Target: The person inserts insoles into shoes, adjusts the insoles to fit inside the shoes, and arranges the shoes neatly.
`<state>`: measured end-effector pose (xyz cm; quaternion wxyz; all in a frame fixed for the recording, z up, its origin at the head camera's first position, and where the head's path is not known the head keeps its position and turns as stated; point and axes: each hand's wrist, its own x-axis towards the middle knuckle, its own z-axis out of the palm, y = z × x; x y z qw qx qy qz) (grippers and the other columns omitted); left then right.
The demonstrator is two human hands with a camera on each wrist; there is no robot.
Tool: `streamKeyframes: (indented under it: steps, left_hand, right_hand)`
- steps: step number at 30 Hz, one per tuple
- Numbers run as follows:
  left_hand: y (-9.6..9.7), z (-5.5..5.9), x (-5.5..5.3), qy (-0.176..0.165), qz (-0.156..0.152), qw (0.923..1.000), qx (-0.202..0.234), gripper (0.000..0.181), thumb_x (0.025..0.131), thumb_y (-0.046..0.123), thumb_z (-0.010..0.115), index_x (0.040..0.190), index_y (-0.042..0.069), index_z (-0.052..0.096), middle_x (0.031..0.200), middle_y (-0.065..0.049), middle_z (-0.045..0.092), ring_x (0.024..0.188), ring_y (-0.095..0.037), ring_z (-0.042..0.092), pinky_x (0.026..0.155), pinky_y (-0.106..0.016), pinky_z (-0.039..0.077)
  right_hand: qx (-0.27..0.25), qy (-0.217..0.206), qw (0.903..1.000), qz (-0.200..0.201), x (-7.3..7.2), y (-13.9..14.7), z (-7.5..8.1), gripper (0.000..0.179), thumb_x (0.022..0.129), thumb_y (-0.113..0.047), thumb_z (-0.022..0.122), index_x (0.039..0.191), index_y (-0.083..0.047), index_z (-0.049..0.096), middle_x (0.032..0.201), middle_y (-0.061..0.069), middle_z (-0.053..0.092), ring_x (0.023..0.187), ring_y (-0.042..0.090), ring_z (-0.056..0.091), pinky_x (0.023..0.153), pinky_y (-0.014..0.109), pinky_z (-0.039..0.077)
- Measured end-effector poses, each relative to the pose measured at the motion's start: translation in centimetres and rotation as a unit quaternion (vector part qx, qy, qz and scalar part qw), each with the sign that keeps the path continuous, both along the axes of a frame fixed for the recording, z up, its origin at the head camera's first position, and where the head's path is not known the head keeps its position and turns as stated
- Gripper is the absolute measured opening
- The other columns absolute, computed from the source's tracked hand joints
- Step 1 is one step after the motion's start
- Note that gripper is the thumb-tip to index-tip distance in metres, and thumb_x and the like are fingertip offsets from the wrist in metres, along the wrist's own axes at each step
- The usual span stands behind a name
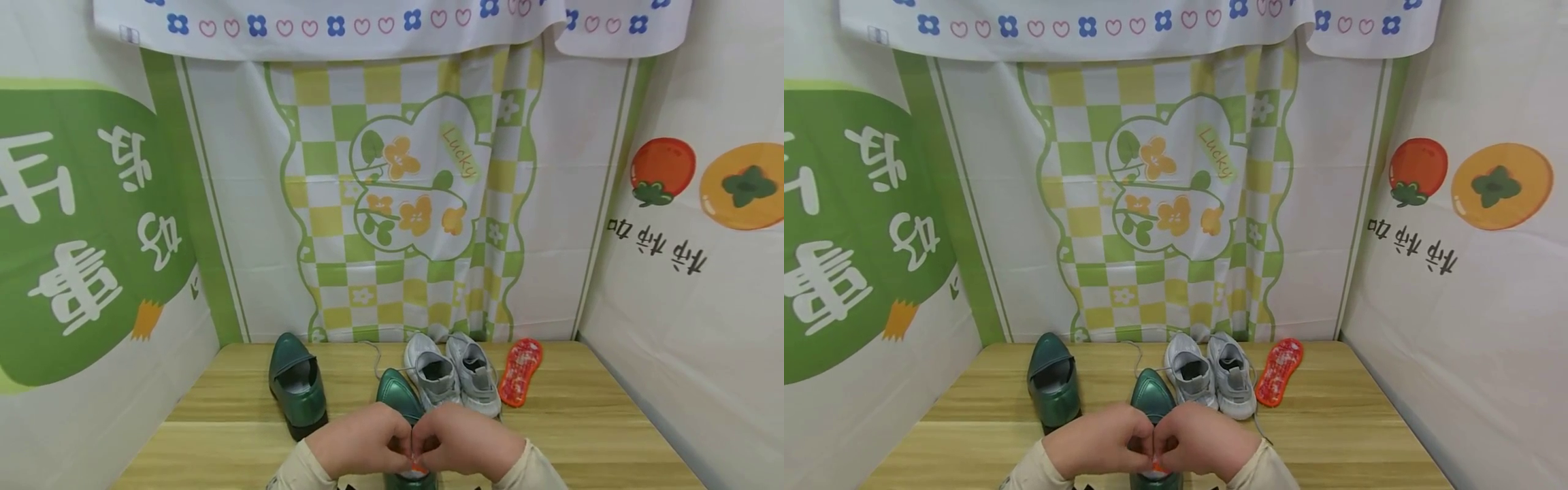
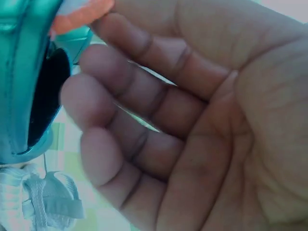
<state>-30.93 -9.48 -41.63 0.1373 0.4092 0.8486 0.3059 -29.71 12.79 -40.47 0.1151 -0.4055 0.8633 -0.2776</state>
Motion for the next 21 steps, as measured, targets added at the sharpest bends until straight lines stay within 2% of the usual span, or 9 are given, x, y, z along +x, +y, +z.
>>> streamKeyframes:
  steps: [3,7,12,15,18,19,21]
  left_hand:
    - [0.2,-0.3,0.0,0.013,0.014,0.9997,-0.012,0.014,0.093,0.017,0.077,0.079,0.021,0.076,0.067,0.021,0.060,0.058,0.005,0.048,0.058,-0.016,0.046]
    - [0.6,-0.6,0.3,0.029,0.020,0.9990,-0.027,0.015,0.089,0.017,0.077,0.075,0.021,0.074,0.063,0.022,0.056,0.055,0.005,0.046,0.055,-0.015,0.043]
    - [0.7,-0.5,0.6,0.033,0.011,0.9986,-0.040,0.016,0.091,0.018,0.073,0.075,0.021,0.075,0.061,0.024,0.052,0.054,0.005,0.044,0.055,-0.014,0.042]
    - [0.4,-0.7,0.5,-0.026,-0.002,0.9989,-0.039,0.016,0.094,0.022,0.072,0.080,0.017,0.078,0.064,0.022,0.057,0.056,0.005,0.048,0.057,-0.016,0.045]
    - [0.2,-1.0,0.4,-0.101,-0.009,0.9937,-0.047,0.014,0.095,0.024,0.074,0.090,0.014,0.083,0.074,0.021,0.067,0.063,0.004,0.056,0.062,-0.018,0.050]
    - [0.2,-1.1,0.4,-0.111,-0.009,0.9920,-0.060,0.013,0.094,0.025,0.076,0.095,0.015,0.084,0.079,0.021,0.069,0.066,0.004,0.058,0.064,-0.019,0.052]
    - [0.4,-1.5,0.4,-0.075,-0.018,0.9920,-0.100,0.010,0.092,0.026,0.078,0.090,0.018,0.083,0.074,0.023,0.064,0.064,0.004,0.054,0.063,-0.019,0.048]
  right_hand:
    - [0.005,-0.033,0.9994,0.000,-0.2,-0.1,-0.4,0.010,0.090,-0.014,0.082,0.081,-0.017,0.078,0.071,-0.022,0.060,0.062,-0.007,0.049,0.063,0.015,0.046]
    - [0.005,-0.092,0.9957,-0.003,-0.5,0.0,-1.1,0.011,0.091,-0.016,0.081,0.082,-0.009,0.080,0.066,-0.019,0.056,0.057,-0.004,0.042,0.059,0.014,0.038]
    - [0.019,-0.130,0.9909,-0.027,-0.6,0.2,-1.4,0.013,0.092,-0.020,0.080,0.082,-0.012,0.082,0.062,-0.014,0.061,0.054,-0.001,0.051,0.054,0.017,0.043]
    - [0.037,-0.147,0.9878,-0.036,-0.6,0.3,-1.5,0.013,0.092,-0.026,0.078,0.083,-0.018,0.082,0.064,-0.013,0.064,0.055,0.002,0.056,0.049,0.021,0.045]
    - [0.056,-0.162,0.9850,-0.020,-0.8,0.4,-1.8,0.012,0.091,-0.027,0.077,0.084,-0.018,0.081,0.067,-0.018,0.064,0.054,0.000,0.053,0.044,0.021,0.042]
    - [0.063,-0.162,0.9847,-0.009,-0.9,0.4,-1.9,0.013,0.090,-0.027,0.077,0.084,-0.016,0.080,0.066,-0.019,0.061,0.053,-0.001,0.051,0.044,0.020,0.041]
    - [0.079,-0.153,0.9849,0.020,-1.2,0.4,-2.1,0.015,0.090,-0.026,0.077,0.082,-0.013,0.076,0.065,-0.021,0.054,0.053,-0.003,0.045,0.048,0.017,0.038]
